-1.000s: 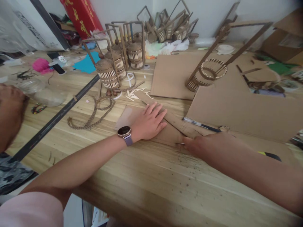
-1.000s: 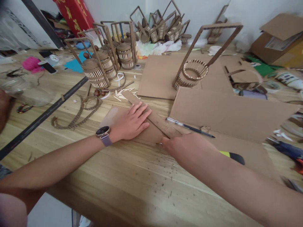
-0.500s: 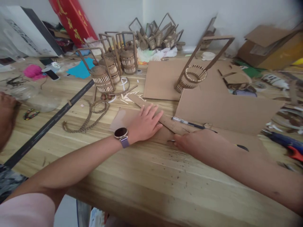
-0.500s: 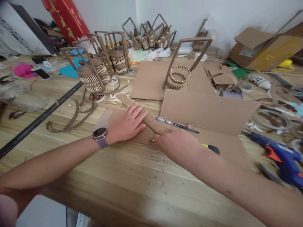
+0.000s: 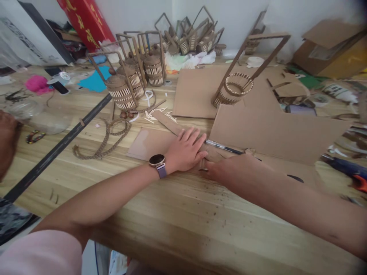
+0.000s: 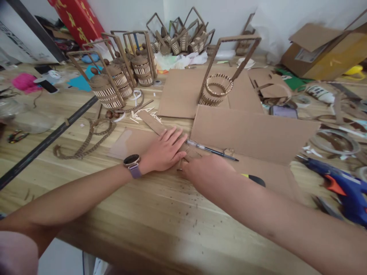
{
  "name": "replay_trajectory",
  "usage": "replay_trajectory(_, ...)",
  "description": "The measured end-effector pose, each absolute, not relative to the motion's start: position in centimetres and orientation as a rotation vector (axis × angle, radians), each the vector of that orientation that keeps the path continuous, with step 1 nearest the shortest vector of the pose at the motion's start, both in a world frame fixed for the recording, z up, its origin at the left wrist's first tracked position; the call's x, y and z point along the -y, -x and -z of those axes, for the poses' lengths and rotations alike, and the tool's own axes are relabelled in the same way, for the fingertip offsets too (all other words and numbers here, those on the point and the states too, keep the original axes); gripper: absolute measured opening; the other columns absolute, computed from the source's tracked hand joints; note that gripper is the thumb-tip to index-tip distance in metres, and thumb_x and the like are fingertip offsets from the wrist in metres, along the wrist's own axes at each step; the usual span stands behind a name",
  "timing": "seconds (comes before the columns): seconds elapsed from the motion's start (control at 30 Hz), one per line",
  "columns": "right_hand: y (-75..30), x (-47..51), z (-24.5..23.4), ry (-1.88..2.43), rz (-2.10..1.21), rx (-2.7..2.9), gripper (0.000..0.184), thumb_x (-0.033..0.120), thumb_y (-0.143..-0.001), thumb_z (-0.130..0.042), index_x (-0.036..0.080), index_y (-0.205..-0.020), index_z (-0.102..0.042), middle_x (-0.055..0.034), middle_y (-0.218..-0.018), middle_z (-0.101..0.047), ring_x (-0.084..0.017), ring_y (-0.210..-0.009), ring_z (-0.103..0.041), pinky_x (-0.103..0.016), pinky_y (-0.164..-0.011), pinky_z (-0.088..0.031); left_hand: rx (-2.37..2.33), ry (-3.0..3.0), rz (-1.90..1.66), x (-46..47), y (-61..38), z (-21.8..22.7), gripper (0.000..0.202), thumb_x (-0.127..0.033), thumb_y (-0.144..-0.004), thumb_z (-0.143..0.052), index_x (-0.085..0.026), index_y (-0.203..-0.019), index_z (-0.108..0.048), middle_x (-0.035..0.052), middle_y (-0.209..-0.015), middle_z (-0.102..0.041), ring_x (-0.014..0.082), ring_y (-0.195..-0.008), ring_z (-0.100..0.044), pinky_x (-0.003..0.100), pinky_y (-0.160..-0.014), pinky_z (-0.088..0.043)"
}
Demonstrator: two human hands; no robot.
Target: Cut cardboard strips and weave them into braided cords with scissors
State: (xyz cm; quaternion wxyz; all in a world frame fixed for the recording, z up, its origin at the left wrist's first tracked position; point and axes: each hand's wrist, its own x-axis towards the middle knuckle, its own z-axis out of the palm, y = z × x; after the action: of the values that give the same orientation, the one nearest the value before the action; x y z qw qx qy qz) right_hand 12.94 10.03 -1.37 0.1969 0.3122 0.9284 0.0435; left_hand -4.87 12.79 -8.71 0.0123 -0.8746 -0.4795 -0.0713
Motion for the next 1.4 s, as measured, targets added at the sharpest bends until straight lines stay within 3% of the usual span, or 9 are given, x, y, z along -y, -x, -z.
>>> replay_trajectory(0.23,-14.0,-9.9,1.4,-0.878,-0.142,-2.436,0.037,-0.003,-0.081,-0.052,0.021,-0.104,-0.069,-0.0028,-0.062,-0.071,-0.024,-0.055,-0.072,-0.026,-0.041,-0.023,1.502,2.755,0.182,-12.7,4.8,8.4,0.064,-0.050,-0.105,-0.032,-0.009,-0.153,-0.037,0.0186,-0.161,-0.034,0.0362,-0.151,-0.024,0.055,-0.121,-0.021)
replay_trajectory(0.47,-14.3,-10.1,1.7,-0.875,-0.113,-2.413,0.039,-0.002,-0.080,-0.052,0.025,-0.101,-0.069,-0.0022,-0.063,-0.072,-0.024,-0.058,-0.071,-0.027,-0.042,-0.025,1.508,2.759,0.190,-12.7,4.8,8.3,0.063,-0.050,-0.105,-0.035,-0.010,-0.153,-0.038,0.0183,-0.162,-0.034,0.0368,-0.152,-0.023,0.055,-0.122,-0.021)
replay_trajectory(0.7,-15.9,-9.9,2.0,-0.905,-0.157,-2.440,0.043,-0.003,-0.080,-0.051,0.022,-0.110,-0.068,-0.0044,-0.065,-0.073,-0.025,-0.057,-0.071,-0.030,-0.042,-0.018,1.518,2.771,0.166,-12.6,4.8,8.1,0.065,-0.050,-0.104,-0.036,-0.008,-0.153,-0.038,0.0193,-0.162,-0.033,0.0378,-0.152,-0.023,0.056,-0.122,-0.020)
replay_trajectory(0.87,-16.5,-9.9,1.5,-0.933,-0.110,-2.428,0.039,-0.004,-0.076,-0.056,0.024,-0.101,-0.068,-0.0034,-0.071,-0.075,-0.023,-0.062,-0.074,-0.029,-0.042,-0.016,1.511,2.763,0.177,-12.6,4.8,8.2,0.064,-0.050,-0.104,-0.036,-0.008,-0.153,-0.038,0.0193,-0.161,-0.034,0.0375,-0.151,-0.023,0.056,-0.122,-0.021)
replay_trajectory(1.03,-17.3,-9.9,1.6,-0.948,-0.085,-2.429,0.033,-0.002,-0.075,-0.060,0.024,-0.094,-0.066,-0.0004,-0.063,-0.072,-0.022,-0.057,-0.072,-0.029,-0.042,-0.014,1.502,2.761,0.161,-12.6,4.9,8.2,0.063,-0.049,-0.105,-0.034,-0.008,-0.153,-0.038,0.0194,-0.161,-0.034,0.0375,-0.151,-0.023,0.056,-0.123,-0.020)
replay_trajectory(1.23,-17.4,-9.8,1.1,-0.954,-0.094,-2.488,0.020,0.005,-0.085,-0.059,0.022,-0.091,-0.067,-0.0010,-0.069,-0.074,-0.020,-0.059,-0.072,-0.029,-0.042,-0.017,1.512,2.747,0.215,-12.2,4.8,7.9,0.065,-0.052,-0.104,-0.036,-0.009,-0.152,-0.040,0.0217,-0.161,-0.034,0.0389,-0.151,-0.024,0.060,-0.121,-0.020)
replay_trajectory(1.4,-16.8,-9.2,0.5,-0.951,-0.145,-2.528,0.029,-0.003,-0.083,-0.053,0.018,-0.093,-0.070,-0.0066,-0.073,-0.075,-0.021,-0.062,-0.071,-0.027,-0.044,-0.026,1.459,2.762,0.253,-11.8,2.9,7.6,0.063,-0.046,-0.104,-0.039,-0.008,-0.154,-0.035,0.0244,-0.162,-0.030,0.0397,-0.152,-0.021,0.061,-0.120,-0.020)
